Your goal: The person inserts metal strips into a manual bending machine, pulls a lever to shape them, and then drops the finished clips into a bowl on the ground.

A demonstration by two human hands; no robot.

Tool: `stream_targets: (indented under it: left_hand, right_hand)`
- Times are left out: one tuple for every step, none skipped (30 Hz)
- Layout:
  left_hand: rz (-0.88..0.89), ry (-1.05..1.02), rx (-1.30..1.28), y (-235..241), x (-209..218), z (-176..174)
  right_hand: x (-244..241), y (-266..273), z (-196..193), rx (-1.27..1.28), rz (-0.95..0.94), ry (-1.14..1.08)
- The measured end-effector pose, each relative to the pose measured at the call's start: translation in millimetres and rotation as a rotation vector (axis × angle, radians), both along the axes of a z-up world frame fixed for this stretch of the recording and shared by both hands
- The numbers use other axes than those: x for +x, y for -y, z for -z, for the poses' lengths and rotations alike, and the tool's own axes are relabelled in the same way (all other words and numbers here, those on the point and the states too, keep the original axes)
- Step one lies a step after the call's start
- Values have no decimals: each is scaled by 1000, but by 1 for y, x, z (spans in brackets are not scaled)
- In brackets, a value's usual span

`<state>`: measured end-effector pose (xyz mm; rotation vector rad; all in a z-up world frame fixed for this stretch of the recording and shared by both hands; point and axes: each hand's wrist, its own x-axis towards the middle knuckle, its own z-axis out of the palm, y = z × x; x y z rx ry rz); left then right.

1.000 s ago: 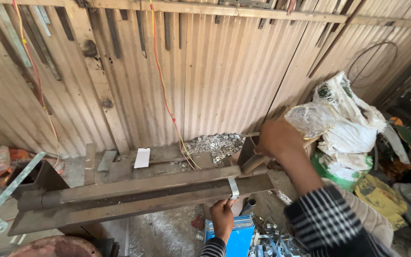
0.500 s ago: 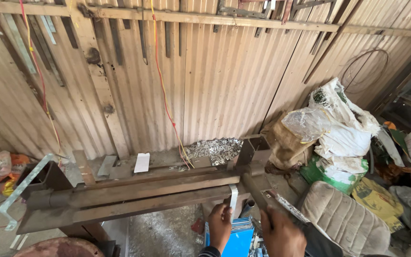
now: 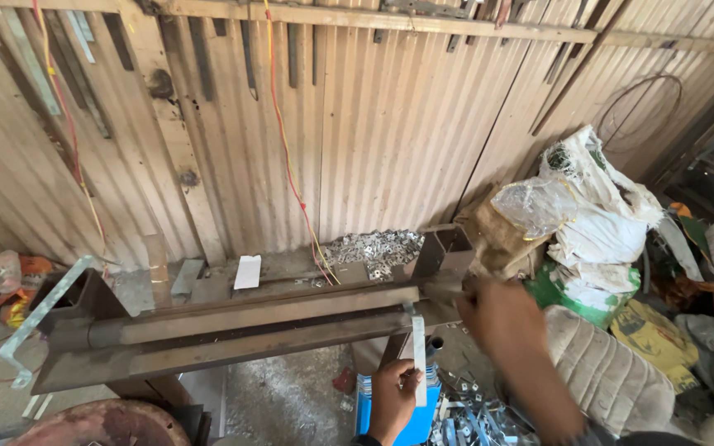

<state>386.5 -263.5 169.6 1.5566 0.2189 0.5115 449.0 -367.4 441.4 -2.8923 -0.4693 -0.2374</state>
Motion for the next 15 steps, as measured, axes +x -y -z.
stream_targets:
  left_hand:
    - [9, -35, -43, 4, -2, -3]
    - [31, -35, -99, 6, -3, -5]
    - [52, -34, -154, 8, -4, -6]
    - [68, -35, -211, 10, -6, -6]
    - [103, -55, -254, 12, -8, -5]
    - [136, -77, -297, 16, -11, -4]
    - [168, -98, -340, 20, -13, -2]
    - [187, -133, -328, 24, -18, 1]
    - [205, -168, -316, 28, -22, 4]
    - [233, -207, -306, 35, -26, 6]
    - [262, -207, -298, 40, -29, 9]
    - [297, -208, -297, 49, -33, 12]
    - [332, -209, -297, 58, -37, 16]
    - [358, -229, -305, 69, -41, 20]
    - [383, -248, -313, 79, -42, 24]
  right_hand:
    - [11, -12, -22, -108, 9, -76]
    - [20, -24, -41, -217, 12, -153]
    - [28, -35, -57, -227, 21, -170]
    - [34, -45, -69, -238, 26, -188]
    - [38, -52, -79, -237, 15, -174]
    - [42, -59, -86, -237, 4, -161]
    - [45, -64, -91, -236, -7, -148]
    - [47, -66, -93, -233, -21, -141]
    - [50, -70, -95, -230, -36, -134]
    - [54, -71, -96, -229, -41, -131]
    - [58, -72, -96, -231, -54, -125]
    - [61, -71, -94, -239, -62, -121]
    - [64, -70, -92, -247, -70, -118]
    - [65, -68, -89, -241, -68, -114]
    - [67, -67, -86, -235, -66, -111]
